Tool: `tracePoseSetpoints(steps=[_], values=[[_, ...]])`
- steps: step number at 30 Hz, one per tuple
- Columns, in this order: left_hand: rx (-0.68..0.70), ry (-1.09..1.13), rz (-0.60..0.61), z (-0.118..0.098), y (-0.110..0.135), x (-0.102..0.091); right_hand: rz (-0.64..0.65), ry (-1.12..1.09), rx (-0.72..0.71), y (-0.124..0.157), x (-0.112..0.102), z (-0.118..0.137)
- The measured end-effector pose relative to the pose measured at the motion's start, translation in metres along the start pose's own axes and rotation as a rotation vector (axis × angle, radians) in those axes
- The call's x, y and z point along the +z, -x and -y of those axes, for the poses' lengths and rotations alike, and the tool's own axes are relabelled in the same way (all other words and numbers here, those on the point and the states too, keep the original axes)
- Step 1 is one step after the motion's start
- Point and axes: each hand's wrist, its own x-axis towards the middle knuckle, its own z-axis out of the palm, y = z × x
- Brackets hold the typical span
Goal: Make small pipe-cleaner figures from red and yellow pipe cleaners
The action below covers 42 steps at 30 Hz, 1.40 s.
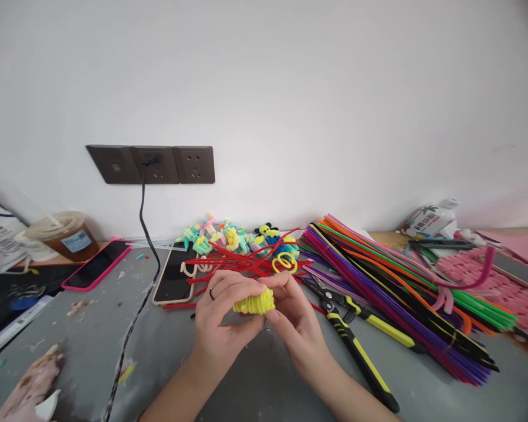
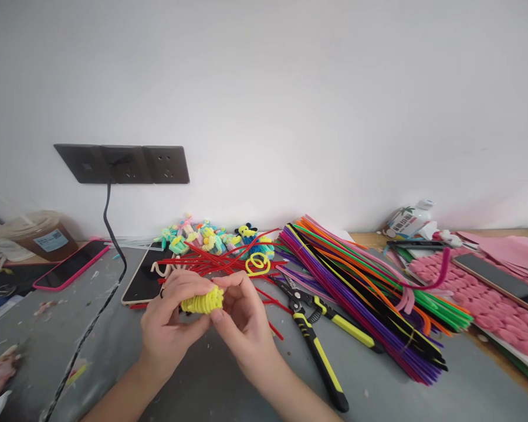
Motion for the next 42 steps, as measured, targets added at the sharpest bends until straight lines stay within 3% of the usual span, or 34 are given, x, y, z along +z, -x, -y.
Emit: tracePoseSetpoints(steps=[9,42], values=[[0.001,-0.015,0.003,-0.001,0.0002,-0.0002,-0.059,0.031,-0.018,0.0034,0.0034,-0.0036],[0.006,-0.051,-0.011,-0.0001,-0.0003,0.0014,-0.083,-0.015,-0.031,0.0037,0.0065,-0.0053]])
